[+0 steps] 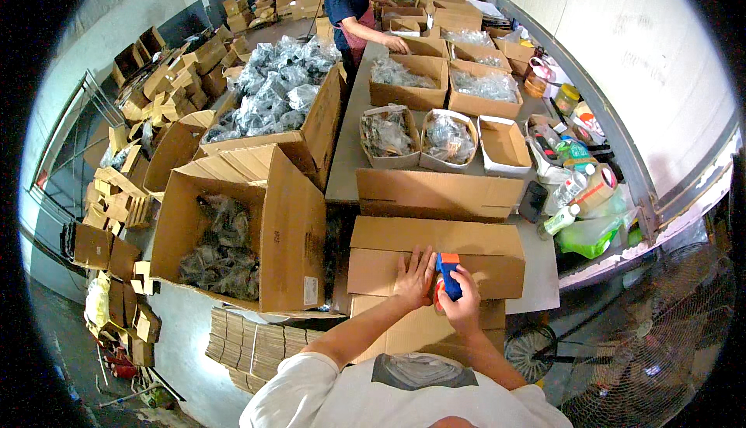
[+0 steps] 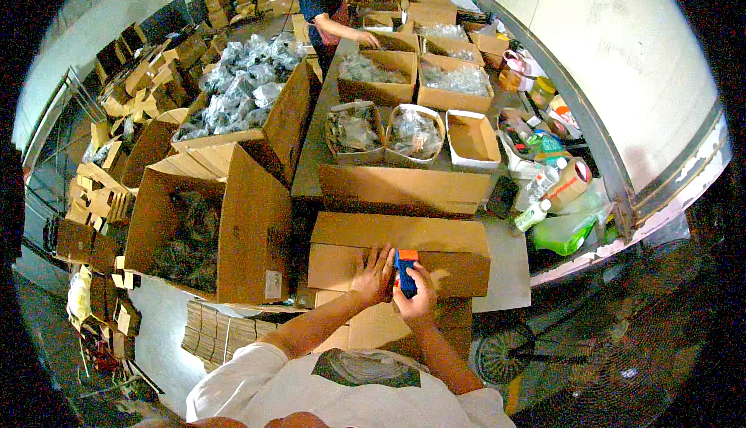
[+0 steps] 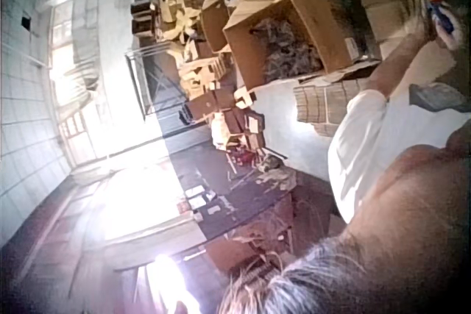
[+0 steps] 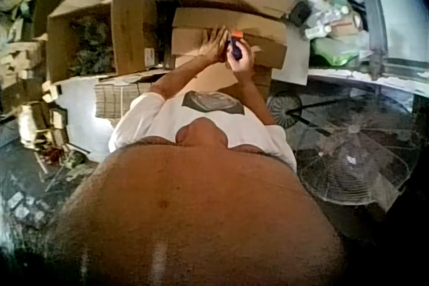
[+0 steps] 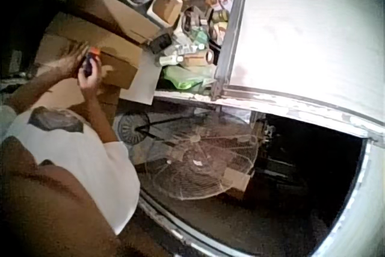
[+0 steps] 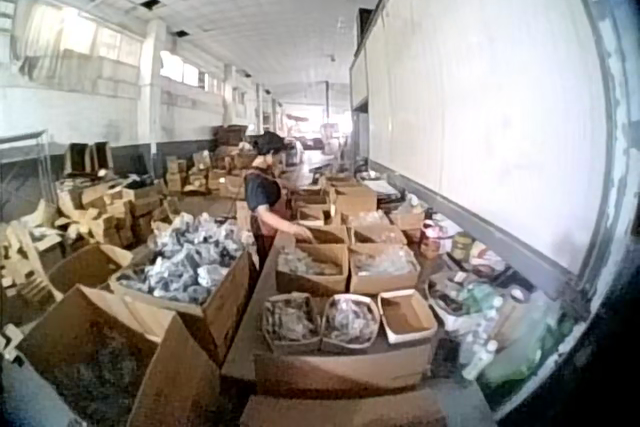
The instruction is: The person takes bubble-wrapped items from a large container, places them into individual boxes, and seals the boxes with a handheld tape dispenser.
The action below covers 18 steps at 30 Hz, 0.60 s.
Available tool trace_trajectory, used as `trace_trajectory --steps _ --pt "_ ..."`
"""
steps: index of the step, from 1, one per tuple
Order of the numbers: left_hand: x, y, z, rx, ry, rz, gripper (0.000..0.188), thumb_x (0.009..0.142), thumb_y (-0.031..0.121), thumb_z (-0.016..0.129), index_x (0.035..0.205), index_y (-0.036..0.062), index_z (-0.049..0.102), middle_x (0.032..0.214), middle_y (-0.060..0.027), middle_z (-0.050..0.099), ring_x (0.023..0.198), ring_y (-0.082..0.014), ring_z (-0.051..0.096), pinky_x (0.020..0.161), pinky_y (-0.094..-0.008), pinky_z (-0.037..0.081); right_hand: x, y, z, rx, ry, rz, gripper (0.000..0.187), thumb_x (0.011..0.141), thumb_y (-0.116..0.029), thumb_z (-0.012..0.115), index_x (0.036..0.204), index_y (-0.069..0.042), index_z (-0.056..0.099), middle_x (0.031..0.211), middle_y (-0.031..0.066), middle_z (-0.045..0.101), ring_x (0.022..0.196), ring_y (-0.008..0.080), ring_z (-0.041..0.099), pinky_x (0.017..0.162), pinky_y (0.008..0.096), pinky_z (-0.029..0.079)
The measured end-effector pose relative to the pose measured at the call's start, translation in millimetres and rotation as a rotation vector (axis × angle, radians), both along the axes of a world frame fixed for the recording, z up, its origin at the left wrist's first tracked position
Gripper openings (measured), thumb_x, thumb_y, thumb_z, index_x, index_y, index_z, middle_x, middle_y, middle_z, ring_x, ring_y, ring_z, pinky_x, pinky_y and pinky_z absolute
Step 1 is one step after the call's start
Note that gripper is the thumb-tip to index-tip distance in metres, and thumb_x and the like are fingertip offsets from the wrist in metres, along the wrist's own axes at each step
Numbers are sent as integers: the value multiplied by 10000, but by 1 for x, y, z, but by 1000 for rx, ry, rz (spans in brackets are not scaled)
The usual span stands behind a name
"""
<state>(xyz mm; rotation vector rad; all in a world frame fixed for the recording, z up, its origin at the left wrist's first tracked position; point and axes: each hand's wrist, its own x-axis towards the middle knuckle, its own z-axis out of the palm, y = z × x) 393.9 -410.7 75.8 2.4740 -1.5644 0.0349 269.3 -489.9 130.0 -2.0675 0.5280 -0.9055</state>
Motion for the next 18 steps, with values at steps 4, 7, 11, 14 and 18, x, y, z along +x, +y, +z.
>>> trace_trajectory --steps 4,7,11,14,18 --pt "3 -1 7 160 79 -27 1103 633 429 720 1423 28 62 1473 -157 146 1354 -368 135 1027 -635 145 0 5 6 116 -14 32 457 664 -83 696 1083 10 539 1160 207 523 1000 336 560 889 392 437" --pt "3 -3 4 130 114 -11 1210 511 407 813 1420 32 109 1474 -124 143 1359 -352 107 1049 -591 141 2 3 -2 -2 -42 22 451 677 -70 684 1093 6 526 1138 201 525 958 333 570 867 389 448" --pt "11 -7 0 145 166 -20 1219 486 394 822 1415 35 120 1462 -132 176 1351 -365 132 1034 -611 148 -4 9 5 70 84 -14 434 671 -119 692 1061 16 559 1167 202 525 1025 321 551 895 371 433" --pt "17 -9 7 152 162 -50 1220 501 397 819 1420 42 100 1461 -130 183 1345 -376 149 1005 -634 172 -41 19 -24 -1 189 -48 437 685 -175 682 1057 31 581 1194 205 532 1070 316 546 911 356 429" --pt "23 -11 25 227 238 -51 1218 551 380 819 1430 65 37 1479 -130 141 1357 -382 107 1013 -636 148 -78 41 -18 31 470 53 440 705 -216 687 1061 25 591 1157 202 554 1035 302 567 884 351 444"
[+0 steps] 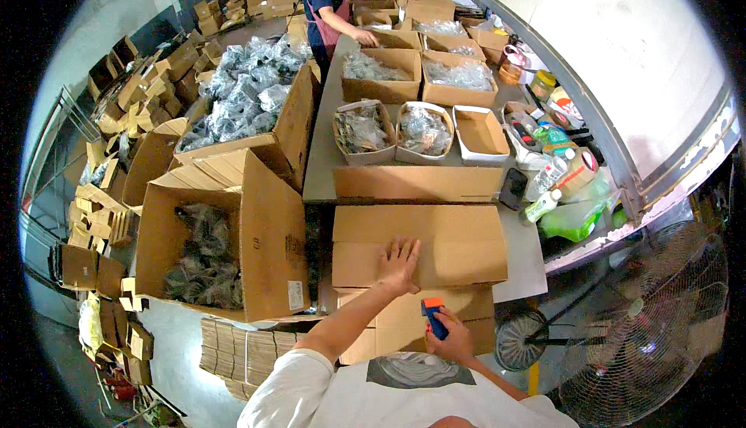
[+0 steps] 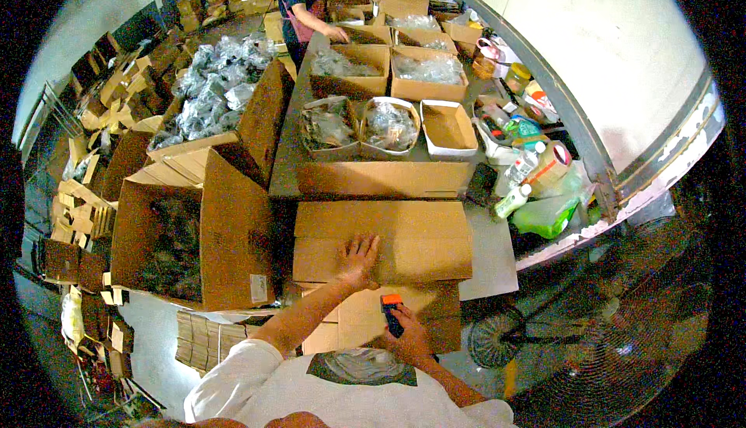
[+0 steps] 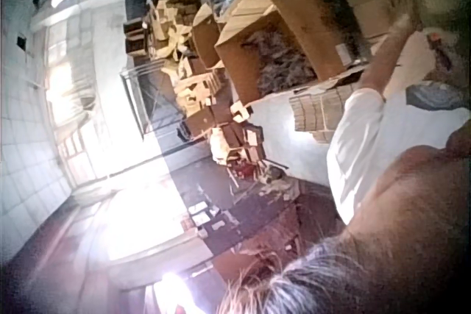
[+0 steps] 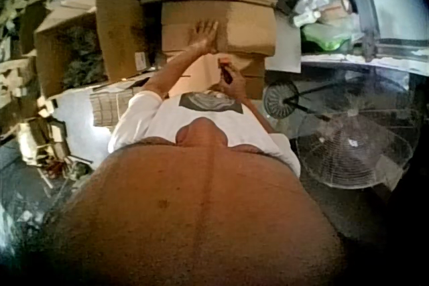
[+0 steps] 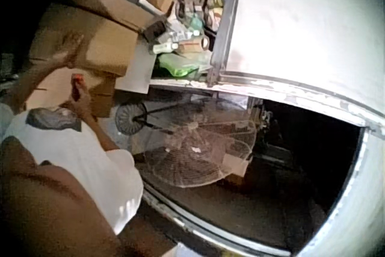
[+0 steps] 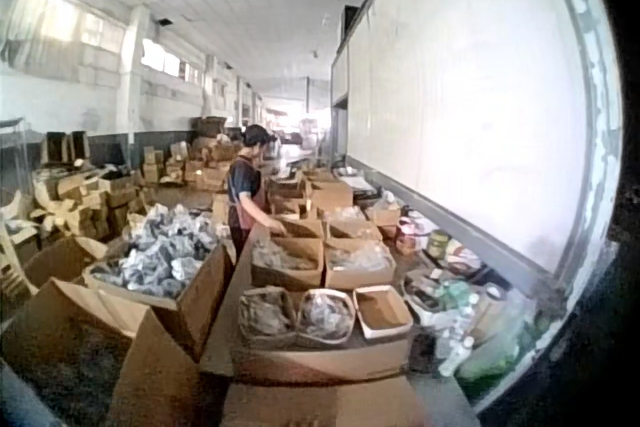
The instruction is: The person takes bubble-wrapped items from a large container, places them into individual boxes, and seals the boxes with a handheld tape dispenser.
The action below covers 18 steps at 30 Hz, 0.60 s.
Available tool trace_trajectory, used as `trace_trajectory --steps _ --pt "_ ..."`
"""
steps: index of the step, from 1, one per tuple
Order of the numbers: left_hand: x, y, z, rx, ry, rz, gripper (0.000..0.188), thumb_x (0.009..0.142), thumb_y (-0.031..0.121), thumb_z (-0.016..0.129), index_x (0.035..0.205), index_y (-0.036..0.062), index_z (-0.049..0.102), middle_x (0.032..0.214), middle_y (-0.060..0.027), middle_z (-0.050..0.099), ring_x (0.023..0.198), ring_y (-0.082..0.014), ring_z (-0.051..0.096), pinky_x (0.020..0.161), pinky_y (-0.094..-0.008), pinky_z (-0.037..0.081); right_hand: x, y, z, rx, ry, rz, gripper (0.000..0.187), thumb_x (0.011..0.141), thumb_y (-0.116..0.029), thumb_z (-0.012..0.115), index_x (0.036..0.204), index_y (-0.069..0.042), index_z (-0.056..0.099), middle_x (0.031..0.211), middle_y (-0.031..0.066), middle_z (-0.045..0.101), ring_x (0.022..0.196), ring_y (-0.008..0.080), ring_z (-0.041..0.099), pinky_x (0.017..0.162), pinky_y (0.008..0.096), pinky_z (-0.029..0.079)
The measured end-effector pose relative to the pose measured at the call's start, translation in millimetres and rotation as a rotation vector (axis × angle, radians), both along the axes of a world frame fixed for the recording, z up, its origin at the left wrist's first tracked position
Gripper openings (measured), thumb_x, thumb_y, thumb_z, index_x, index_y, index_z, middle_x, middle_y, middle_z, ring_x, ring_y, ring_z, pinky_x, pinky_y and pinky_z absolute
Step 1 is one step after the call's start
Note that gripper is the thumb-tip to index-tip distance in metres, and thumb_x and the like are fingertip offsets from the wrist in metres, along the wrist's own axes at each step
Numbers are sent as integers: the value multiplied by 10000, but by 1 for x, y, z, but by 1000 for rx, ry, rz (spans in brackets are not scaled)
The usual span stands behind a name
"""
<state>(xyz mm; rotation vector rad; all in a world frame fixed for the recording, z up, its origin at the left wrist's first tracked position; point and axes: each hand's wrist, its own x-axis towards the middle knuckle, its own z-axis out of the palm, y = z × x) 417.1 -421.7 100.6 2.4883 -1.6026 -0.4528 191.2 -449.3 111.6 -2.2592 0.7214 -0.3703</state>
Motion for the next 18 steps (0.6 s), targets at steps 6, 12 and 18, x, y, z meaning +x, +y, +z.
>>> trace_trajectory --steps 6,12,18 --pt "-10 -13 7 141 -148 -247 1116 623 528 729 1437 98 96 1500 -120 81 1369 -361 66 1018 -641 133 10 -53 -65 644 143 -283 347 716 -228 702 993 -25 649 899 124 656 741 209 607 680 306 477" --pt "-43 -3 -46 -52 -101 -110 890 778 554 557 1418 53 192 1492 -103 144 1360 -259 173 1052 -553 163 28 -61 68 131 222 8 278 752 -161 661 954 28 632 962 180 610 894 275 599 781 342 470" --pt "-52 0 -67 -243 -390 -18 728 787 390 583 1373 57 306 1451 -113 236 1295 -227 296 1001 -509 278 107 -104 4 -627 237 363 407 784 -63 575 1172 35 504 1273 159 425 1030 390 490 862 404 422"
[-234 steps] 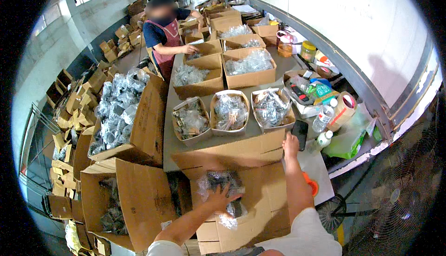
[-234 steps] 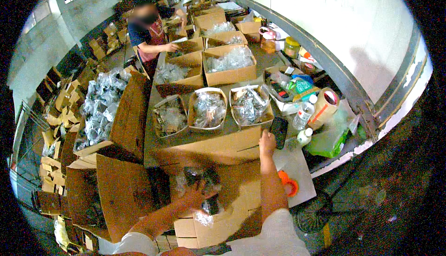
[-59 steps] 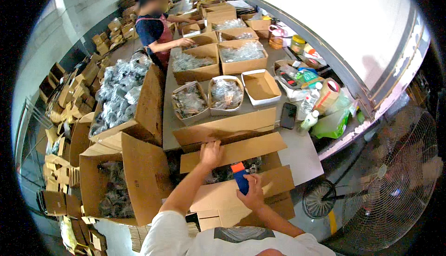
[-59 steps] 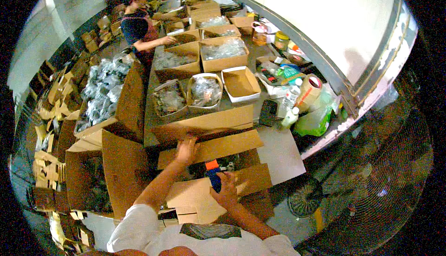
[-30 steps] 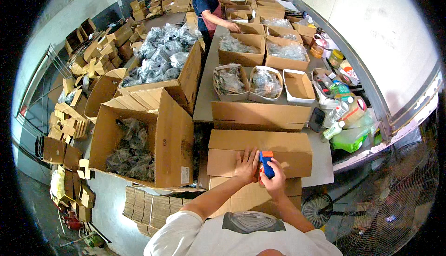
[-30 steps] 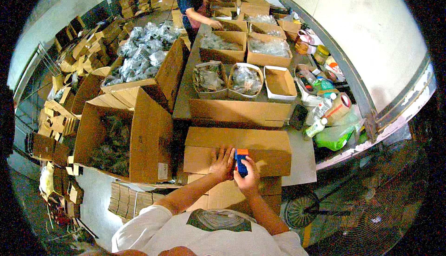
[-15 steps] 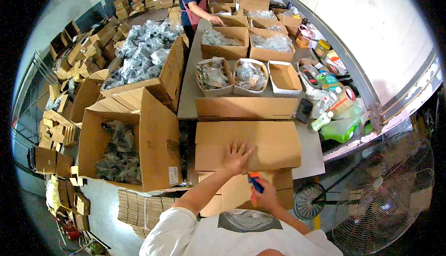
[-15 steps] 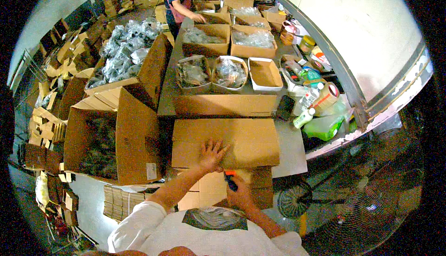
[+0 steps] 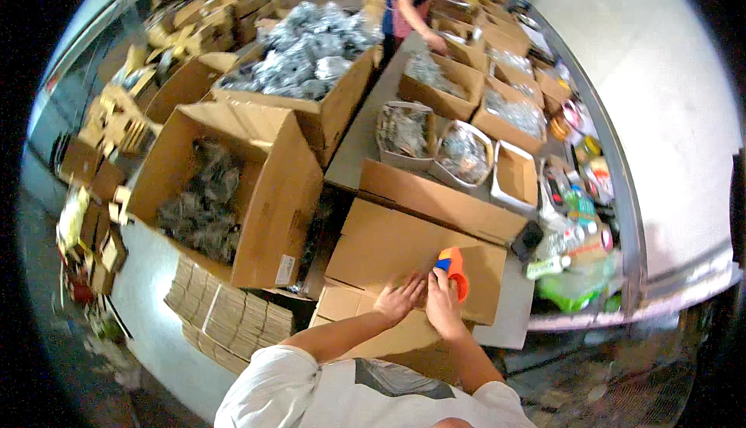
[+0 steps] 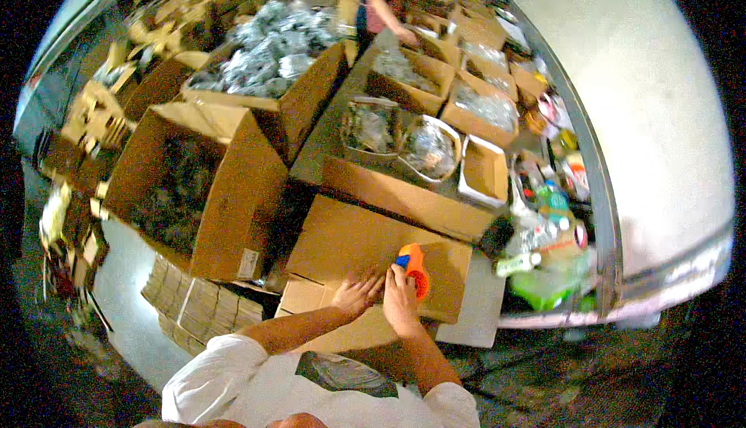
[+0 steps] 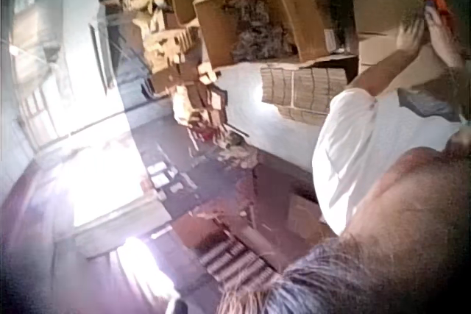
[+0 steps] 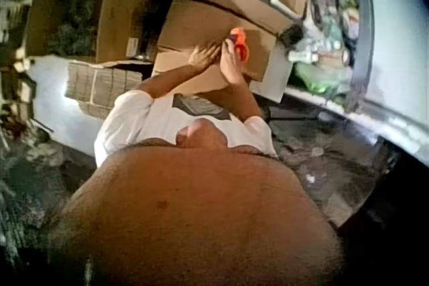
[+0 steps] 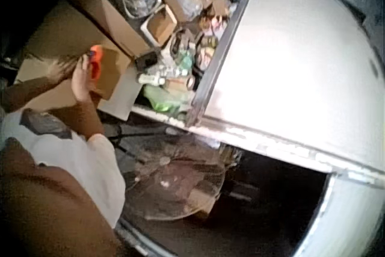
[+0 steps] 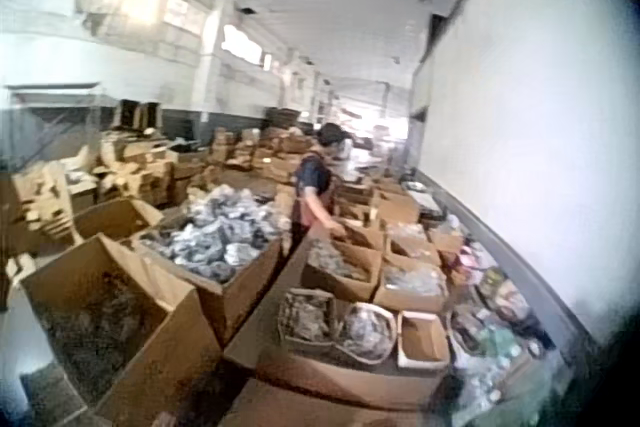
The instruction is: The person takes bubble-wrapped items from a large container, places them into individual boxes, and seals the boxes with a handheld tape dispenser.
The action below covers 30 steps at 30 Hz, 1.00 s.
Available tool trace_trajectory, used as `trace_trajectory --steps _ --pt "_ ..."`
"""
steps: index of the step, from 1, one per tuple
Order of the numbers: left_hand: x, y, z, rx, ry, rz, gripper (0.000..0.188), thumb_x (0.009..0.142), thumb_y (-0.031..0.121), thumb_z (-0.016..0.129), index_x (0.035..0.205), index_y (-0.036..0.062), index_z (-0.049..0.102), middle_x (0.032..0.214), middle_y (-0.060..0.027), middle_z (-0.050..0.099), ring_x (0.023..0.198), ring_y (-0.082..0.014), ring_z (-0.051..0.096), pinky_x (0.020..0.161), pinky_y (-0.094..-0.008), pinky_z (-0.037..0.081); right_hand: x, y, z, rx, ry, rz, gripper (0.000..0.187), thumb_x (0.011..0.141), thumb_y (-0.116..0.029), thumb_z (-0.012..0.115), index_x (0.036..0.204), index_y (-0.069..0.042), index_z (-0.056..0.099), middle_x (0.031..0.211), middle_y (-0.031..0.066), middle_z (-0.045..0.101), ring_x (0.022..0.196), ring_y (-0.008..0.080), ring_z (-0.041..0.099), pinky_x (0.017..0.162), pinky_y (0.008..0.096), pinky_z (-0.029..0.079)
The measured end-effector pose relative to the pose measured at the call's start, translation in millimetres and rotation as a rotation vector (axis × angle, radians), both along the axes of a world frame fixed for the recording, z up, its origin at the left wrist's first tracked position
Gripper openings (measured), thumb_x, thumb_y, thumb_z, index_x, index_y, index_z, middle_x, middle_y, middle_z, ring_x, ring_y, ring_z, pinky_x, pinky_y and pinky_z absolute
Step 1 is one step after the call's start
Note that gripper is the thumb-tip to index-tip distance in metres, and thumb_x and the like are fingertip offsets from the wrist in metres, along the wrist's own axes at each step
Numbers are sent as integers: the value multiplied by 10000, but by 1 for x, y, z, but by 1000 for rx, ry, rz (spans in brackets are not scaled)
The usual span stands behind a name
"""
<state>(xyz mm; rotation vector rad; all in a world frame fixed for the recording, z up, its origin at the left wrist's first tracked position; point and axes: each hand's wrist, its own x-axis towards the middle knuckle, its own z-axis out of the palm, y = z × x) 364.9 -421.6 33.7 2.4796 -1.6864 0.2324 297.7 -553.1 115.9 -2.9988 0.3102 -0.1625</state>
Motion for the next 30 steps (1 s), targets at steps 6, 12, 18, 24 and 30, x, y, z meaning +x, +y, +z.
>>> trace_trajectory --steps 6,12,18,24,30 --pt "-25 87 -30 -673 231 823 705 730 347 683 1284 27 388 1338 -164 330 1249 -348 265 1000 -475 237 88 -6 22 55 50 55 420 756 -221 657 1141 -83 563 1338 126 362 1211 368 329 1000 502 268" --pt "9 50 -25 -1152 823 742 523 780 335 664 1106 -28 476 1082 -176 485 1005 -293 456 865 -424 364 257 -47 -36 854 620 339 628 775 -401 680 1251 -38 490 1204 114 561 1120 244 503 954 347 385" --pt "8 35 -22 -1100 1460 1308 560 897 496 455 919 -59 530 803 -131 554 743 -223 506 703 -333 434 284 -43 -58 819 920 151 632 827 -505 564 1260 -51 486 1206 80 542 1070 180 510 867 291 418" --pt "-28 86 -9 -1387 1496 1450 604 894 447 492 1139 -103 445 1109 -274 499 1052 -332 484 915 -383 365 239 24 -46 577 839 304 647 833 -378 559 1327 -2 376 1433 199 267 1308 320 296 1089 351 223" --pt "-16 90 -8 -806 889 1514 1032 756 412 665 1378 -81 6 1419 -284 102 1312 -445 100 1073 -494 104 245 12 -68 538 944 494 487 775 -320 583 1196 -79 547 1258 129 519 1101 299 517 914 362 408"
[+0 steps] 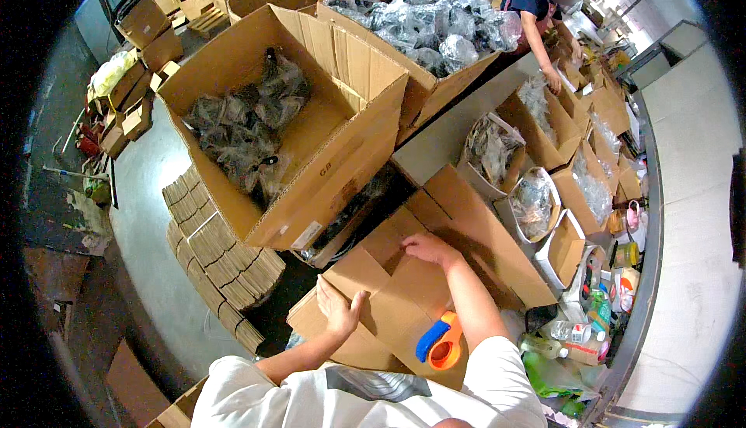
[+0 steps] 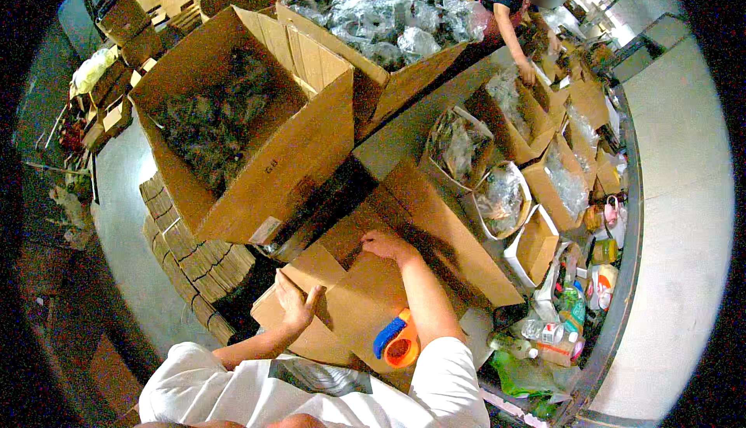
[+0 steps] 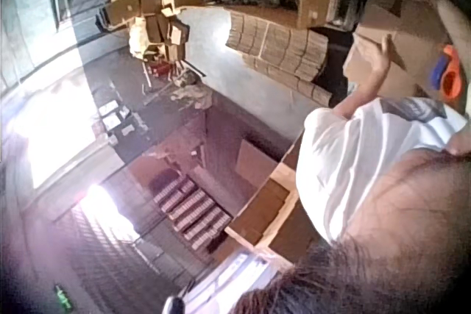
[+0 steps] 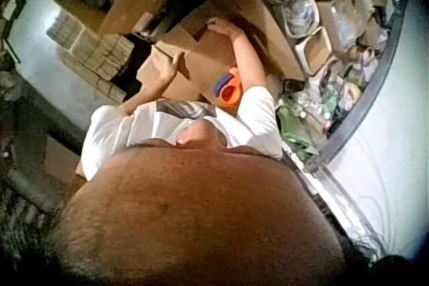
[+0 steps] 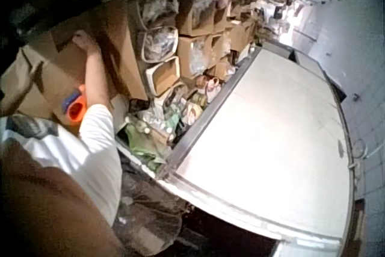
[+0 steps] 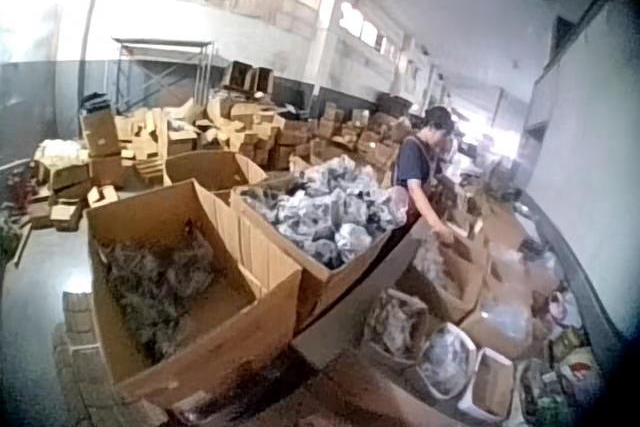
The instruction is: The person takes bubble-wrapped items from a large container, places them into individual boxes, and seals the boxes with a handheld tape dispenser.
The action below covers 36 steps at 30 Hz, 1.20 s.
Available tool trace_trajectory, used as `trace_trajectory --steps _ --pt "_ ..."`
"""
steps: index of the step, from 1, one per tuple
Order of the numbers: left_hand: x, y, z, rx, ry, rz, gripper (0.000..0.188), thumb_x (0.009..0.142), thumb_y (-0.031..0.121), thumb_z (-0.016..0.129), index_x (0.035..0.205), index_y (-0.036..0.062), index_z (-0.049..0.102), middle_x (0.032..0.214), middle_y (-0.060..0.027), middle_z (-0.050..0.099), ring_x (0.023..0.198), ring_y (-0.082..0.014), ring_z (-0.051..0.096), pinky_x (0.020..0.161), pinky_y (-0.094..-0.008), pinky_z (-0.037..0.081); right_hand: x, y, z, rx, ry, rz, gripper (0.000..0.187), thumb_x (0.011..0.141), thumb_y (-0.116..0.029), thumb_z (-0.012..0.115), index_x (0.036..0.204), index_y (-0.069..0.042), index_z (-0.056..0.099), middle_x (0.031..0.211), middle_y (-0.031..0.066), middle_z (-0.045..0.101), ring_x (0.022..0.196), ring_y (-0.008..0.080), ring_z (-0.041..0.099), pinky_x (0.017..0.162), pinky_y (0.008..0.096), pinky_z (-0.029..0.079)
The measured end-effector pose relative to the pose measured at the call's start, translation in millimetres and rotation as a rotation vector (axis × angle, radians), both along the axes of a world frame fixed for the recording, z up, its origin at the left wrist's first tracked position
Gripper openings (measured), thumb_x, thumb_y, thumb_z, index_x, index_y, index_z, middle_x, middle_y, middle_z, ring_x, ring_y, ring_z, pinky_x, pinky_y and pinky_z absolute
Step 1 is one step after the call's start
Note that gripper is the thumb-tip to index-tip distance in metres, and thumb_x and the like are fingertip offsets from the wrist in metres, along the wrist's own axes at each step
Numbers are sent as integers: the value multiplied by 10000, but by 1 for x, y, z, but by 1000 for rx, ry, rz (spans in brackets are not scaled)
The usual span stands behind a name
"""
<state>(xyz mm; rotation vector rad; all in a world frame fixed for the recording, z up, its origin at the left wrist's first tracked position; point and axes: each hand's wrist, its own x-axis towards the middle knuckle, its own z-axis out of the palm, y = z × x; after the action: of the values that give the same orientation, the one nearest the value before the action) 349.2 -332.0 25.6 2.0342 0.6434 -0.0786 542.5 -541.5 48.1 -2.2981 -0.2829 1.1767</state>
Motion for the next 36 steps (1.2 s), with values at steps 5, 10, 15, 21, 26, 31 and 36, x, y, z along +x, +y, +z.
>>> trace_trajectory --steps 5,10,15,21,26,31,36 --pt "27 3 28 428 114 -554 804 826 408 556 1402 13 158 1428 -218 195 1285 -422 217 1040 -529 162 6 -1 -3 -87 -31 30 348 779 -339 576 1013 -93 650 1084 113 616 996 286 570 846 361 435" --pt "65 -17 -39 -134 -29 -802 591 900 483 405 1305 53 393 1250 -205 469 1151 -357 445 966 -371 358 16 23 -3 -231 -3 14 383 778 -414 571 961 -94 673 1007 124 645 948 281 590 821 376 443" --pt "66 -34 -80 -503 -15 -871 600 887 518 415 1285 70 450 1302 -181 454 1189 -293 443 969 -376 368 29 42 1 -341 -68 71 739 768 -610 522 1315 -117 455 1380 102 403 1227 286 409 1004 366 319" --pt "61 -24 1 620 -367 -520 661 787 534 551 1227 44 502 1283 -208 443 1192 -336 400 997 -458 295 7 48 72 -139 -78 -69 869 751 -728 440 1370 -123 362 1431 192 274 1321 325 272 1077 397 228" --pt "65 -15 32 328 169 -842 532 805 500 558 1078 44 588 1046 -181 606 941 -329 575 815 -426 456 -93 5 122 -338 -316 -95 674 788 -634 475 1271 -163 485 1274 237 456 1152 364 472 967 414 390" --pt "73 -26 -3 -165 -39 -670 311 814 336 583 822 33 653 794 -156 635 736 -325 600 656 -398 472 -234 -20 120 -380 -113 -118 636 785 -624 496 1233 -172 480 1030 216 603 952 398 585 834 486 457" --pt "88 -24 -9 74 -130 -798 296 793 312 611 781 20 658 773 -160 631 670 -309 601 628 -394 467 -257 -5 95 -231 -361 -402 615 721 -547 644 1142 -125 491 855 240 613 824 401 613 702 483 489"
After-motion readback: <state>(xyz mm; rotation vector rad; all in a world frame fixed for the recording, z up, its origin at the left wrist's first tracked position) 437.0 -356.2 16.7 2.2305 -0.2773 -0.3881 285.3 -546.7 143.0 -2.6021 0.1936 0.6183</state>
